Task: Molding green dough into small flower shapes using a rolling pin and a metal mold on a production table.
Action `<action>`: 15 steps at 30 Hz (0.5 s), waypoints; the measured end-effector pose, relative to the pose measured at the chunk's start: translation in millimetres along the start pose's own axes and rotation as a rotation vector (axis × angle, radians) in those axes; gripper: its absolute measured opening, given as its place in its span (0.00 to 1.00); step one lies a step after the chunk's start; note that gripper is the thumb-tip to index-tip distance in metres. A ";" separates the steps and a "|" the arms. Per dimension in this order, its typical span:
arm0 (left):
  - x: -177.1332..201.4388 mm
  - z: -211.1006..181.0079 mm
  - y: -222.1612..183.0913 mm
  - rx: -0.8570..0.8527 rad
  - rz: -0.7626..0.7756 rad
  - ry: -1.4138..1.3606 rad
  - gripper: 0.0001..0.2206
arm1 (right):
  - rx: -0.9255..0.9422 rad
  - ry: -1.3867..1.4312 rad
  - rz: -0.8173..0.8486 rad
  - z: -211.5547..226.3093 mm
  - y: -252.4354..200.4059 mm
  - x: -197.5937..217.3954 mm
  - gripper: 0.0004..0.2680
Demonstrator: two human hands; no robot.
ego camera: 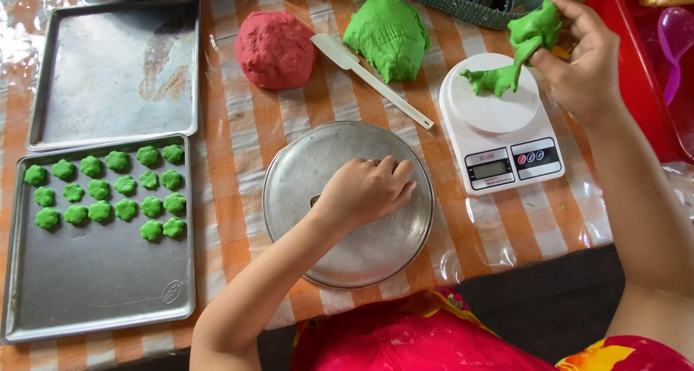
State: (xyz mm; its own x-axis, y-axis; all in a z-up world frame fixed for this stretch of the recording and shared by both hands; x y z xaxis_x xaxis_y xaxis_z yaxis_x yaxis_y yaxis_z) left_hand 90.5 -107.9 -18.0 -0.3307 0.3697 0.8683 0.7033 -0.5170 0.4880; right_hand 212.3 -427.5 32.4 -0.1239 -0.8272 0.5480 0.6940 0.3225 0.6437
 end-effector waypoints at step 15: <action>0.9 0.8 2.0 0.013 0.048 -0.048 0.12 | -0.245 -0.002 0.141 7.8 -23.1 -29.0 0.22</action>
State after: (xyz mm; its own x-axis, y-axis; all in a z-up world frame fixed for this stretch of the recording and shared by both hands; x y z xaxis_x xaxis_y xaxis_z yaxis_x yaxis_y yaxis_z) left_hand 92.1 -108.0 -16.3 -0.2660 0.3813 0.8853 0.7258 -0.5251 0.4443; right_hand 194.3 -407.4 5.8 -0.0150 -0.7812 0.6242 0.8555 0.3131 0.4125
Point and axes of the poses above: each hand's wrist, its own y-axis towards the middle knuckle, its own x-axis out of the back of the hand, z = x × y, the point moved 3 cm from there along y, towards the middle knuckle, and after that the axes turned 14 degrees about x, right-handed, at the moved point
